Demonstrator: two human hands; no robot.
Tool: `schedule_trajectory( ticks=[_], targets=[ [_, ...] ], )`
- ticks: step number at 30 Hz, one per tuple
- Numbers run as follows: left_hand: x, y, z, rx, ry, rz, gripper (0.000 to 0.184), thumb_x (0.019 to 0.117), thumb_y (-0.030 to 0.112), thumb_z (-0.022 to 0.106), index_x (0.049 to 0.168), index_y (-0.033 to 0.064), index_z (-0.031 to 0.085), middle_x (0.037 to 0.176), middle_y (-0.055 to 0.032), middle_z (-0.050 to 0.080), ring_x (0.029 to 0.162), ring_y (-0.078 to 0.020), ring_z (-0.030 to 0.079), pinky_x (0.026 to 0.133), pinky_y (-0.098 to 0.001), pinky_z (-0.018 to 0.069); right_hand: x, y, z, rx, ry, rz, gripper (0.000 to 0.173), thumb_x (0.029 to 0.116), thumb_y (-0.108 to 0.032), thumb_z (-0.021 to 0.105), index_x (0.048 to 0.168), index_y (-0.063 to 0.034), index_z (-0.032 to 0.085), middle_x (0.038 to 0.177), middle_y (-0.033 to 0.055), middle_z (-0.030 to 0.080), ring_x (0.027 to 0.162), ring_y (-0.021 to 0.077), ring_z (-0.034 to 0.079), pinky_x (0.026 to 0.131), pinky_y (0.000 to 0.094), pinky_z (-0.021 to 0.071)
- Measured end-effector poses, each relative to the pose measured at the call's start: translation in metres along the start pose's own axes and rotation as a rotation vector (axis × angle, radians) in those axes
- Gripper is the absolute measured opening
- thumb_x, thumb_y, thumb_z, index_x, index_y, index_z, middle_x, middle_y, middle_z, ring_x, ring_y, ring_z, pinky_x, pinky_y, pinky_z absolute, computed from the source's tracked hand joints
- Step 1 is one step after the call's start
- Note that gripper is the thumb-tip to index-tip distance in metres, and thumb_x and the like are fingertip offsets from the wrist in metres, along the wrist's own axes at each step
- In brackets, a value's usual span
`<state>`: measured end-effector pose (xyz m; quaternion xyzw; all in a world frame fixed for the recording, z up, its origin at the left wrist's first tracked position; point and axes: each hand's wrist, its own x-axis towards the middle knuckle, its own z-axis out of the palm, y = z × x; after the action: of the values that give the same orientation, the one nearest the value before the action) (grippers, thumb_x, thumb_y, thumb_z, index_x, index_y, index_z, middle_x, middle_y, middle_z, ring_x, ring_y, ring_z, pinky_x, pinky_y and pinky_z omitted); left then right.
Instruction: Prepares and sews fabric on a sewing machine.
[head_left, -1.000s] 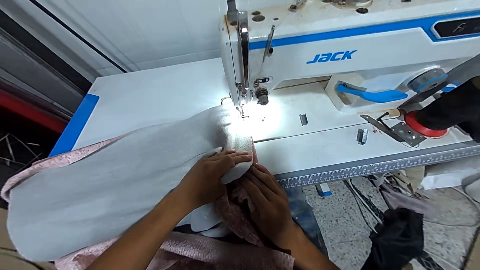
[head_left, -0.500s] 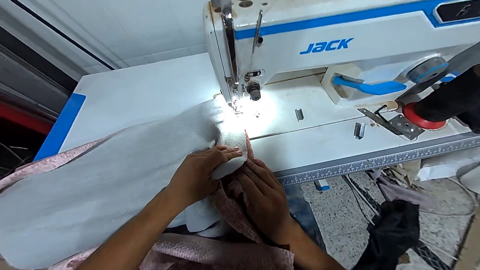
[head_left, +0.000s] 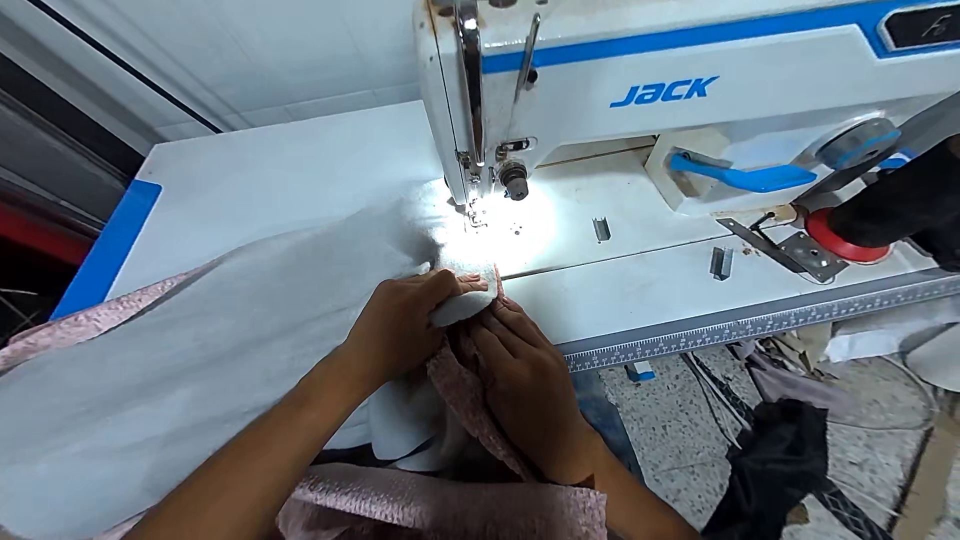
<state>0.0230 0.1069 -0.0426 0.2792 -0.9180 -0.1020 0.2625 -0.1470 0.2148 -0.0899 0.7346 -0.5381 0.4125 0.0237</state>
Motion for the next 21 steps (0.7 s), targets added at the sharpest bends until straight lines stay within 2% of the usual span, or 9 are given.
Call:
schedule_trajectory(
  ticks=[6,10,17,21],
  targets=[
    [0.013,-0.009,0.001,-0.021,-0.004,-0.015,0.021,0.0883,0.007,0.06,0.106,0.0114,0.071,0.119,0.0021,0.073,0.112,-0.008,0.068,0.098,-0.0283,0.0556,0.016,0.001,0.001,-0.028,-0.071,0.038,0.023,0.0985,-0.004,0.054,0.105,-0.0045,0.076,0.123,0.0069,0.073,0.132,0.0216,0.06,0.117,0.0346,0.043],
    [0.022,-0.015,0.0,0.018,-0.007,-0.031,0.017,0.0876,0.009,0.061,0.101,0.0123,0.07,0.111,0.0011,0.074,0.103,-0.0096,0.07,0.09,-0.0306,0.0577,0.026,0.002,0.001,-0.029,-0.109,0.059,0.022,0.0963,-0.003,0.055,0.103,-0.0041,0.076,0.119,0.0079,0.074,0.13,0.0232,0.061,0.116,0.0363,0.0443],
    [0.034,-0.023,-0.003,0.037,-0.003,-0.065,0.011,0.0837,0.006,0.067,0.094,0.0096,0.067,0.087,-0.0039,0.068,0.079,-0.0168,0.068,0.07,-0.0379,0.0571,0.047,0.004,0.0,-0.034,-0.17,0.106,0.017,0.0941,0.0,0.059,0.097,-0.0036,0.076,0.11,0.0081,0.075,0.125,0.0243,0.063,0.111,0.0368,0.048],
    [0.039,-0.022,-0.004,0.0,0.012,-0.095,0.012,0.0873,0.006,0.068,0.098,0.01,0.069,0.092,-0.0027,0.071,0.082,-0.0129,0.069,0.073,-0.0347,0.0587,0.054,0.011,0.0,-0.004,-0.218,0.102,0.017,0.0938,0.001,0.059,0.094,-0.0041,0.075,0.103,0.0079,0.075,0.118,0.0244,0.065,0.104,0.0377,0.0518]
  ],
)
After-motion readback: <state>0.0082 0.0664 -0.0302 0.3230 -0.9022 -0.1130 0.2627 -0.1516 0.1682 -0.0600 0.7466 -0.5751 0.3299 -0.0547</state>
